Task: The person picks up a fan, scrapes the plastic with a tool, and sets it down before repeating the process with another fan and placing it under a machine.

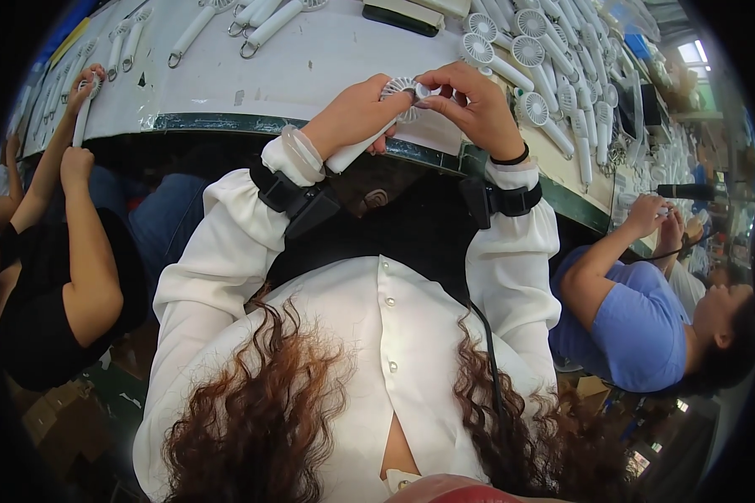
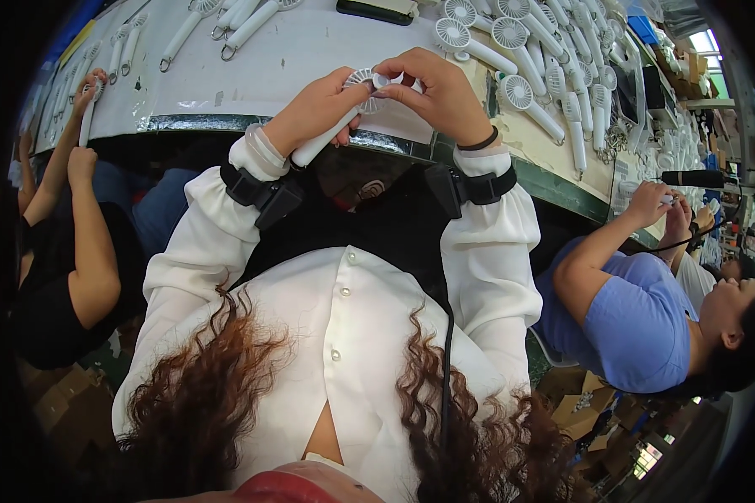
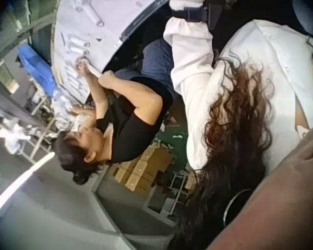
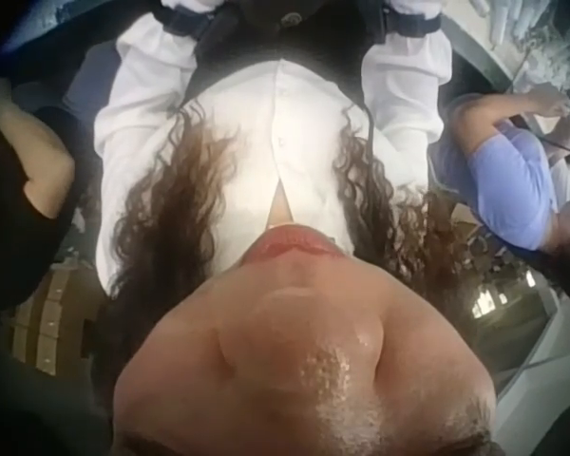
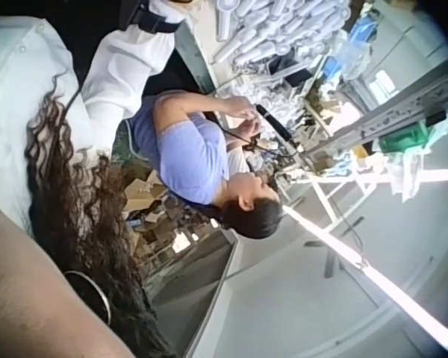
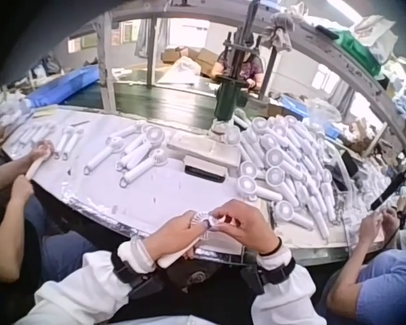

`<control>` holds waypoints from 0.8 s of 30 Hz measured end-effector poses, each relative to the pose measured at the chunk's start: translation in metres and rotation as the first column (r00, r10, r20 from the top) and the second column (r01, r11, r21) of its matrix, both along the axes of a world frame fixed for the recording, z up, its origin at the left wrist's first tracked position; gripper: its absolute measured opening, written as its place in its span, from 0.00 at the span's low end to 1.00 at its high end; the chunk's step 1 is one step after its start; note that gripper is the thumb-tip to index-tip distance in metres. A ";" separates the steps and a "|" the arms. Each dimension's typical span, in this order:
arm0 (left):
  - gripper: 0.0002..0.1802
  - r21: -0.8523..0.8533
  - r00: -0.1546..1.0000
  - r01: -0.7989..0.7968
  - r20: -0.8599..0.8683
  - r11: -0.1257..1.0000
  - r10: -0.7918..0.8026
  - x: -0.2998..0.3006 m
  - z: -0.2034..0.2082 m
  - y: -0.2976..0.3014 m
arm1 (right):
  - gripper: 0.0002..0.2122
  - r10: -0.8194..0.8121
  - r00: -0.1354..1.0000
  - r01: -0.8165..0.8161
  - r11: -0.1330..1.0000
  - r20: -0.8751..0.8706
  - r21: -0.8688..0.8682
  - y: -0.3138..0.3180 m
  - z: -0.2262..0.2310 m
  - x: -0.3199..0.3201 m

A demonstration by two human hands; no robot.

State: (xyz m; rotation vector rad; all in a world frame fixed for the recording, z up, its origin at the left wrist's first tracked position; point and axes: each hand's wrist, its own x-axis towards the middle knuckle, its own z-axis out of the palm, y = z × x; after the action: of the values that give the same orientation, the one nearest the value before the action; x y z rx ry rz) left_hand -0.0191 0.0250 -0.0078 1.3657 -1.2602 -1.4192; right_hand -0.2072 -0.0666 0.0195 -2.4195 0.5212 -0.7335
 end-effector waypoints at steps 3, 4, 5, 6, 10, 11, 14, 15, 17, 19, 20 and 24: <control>0.19 0.031 1.000 0.005 -0.010 1.000 -0.005 -0.001 0.001 0.001 | 0.11 0.013 1.000 -0.014 1.000 -0.010 -0.019 0.001 -0.001 -0.001; 0.19 0.045 1.000 0.008 -0.015 0.999 -0.008 -0.001 0.001 0.001 | 0.11 0.017 1.000 -0.017 1.000 -0.015 -0.021 0.001 -0.001 -0.001; 0.19 0.045 1.000 0.009 -0.015 0.999 -0.008 0.000 0.000 0.000 | 0.11 0.021 1.000 -0.021 1.000 -0.020 -0.023 0.000 -0.002 -0.001; 0.19 0.060 0.998 0.020 -0.062 0.998 -0.017 0.002 -0.001 0.000 | 0.11 0.022 1.000 -0.022 0.999 -0.020 -0.023 0.000 -0.002 -0.002; 0.19 0.076 0.985 0.056 -0.166 0.996 -0.043 0.007 -0.007 0.000 | 0.11 0.021 0.998 -0.023 0.999 -0.058 -0.032 -0.002 -0.004 -0.003; 0.19 0.064 0.983 0.069 -0.174 0.996 -0.057 0.007 -0.008 0.000 | 0.11 0.026 0.998 -0.029 0.999 -0.061 -0.045 -0.003 -0.005 -0.003; 0.19 0.052 0.983 0.073 -0.170 0.996 -0.063 0.006 -0.008 0.000 | 0.11 0.033 0.997 -0.038 0.997 -0.068 -0.070 -0.003 -0.006 -0.002; 0.19 0.051 0.986 0.061 -0.158 0.997 -0.052 0.005 -0.007 0.001 | 0.12 0.045 0.997 -0.051 0.995 -0.068 -0.087 -0.004 -0.006 -0.002; 0.19 0.051 0.988 0.051 -0.146 0.997 -0.043 0.004 -0.004 0.001 | 0.12 0.072 0.995 -0.080 0.990 -0.070 -0.120 -0.004 -0.007 -0.001; 0.18 0.056 0.989 0.055 -0.137 0.997 -0.047 0.004 -0.001 0.002 | 0.12 0.055 0.996 -0.062 0.991 -0.065 -0.115 -0.003 -0.008 0.000; 0.18 0.059 0.990 0.057 -0.132 0.997 -0.049 0.004 0.000 0.002 | 0.11 0.040 0.997 -0.046 0.993 -0.060 -0.110 -0.003 -0.009 0.000; 0.18 0.052 0.988 0.054 -0.145 0.997 -0.045 0.004 -0.002 0.002 | 0.10 0.031 0.999 -0.033 0.997 -0.026 -0.068 -0.002 -0.013 -0.001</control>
State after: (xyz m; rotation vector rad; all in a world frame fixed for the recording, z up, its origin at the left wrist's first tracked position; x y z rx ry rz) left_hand -0.0154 0.0270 -0.0102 1.2523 -1.1754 -1.5690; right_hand -0.2081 -0.0686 0.0065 -2.4973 0.4736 -0.7193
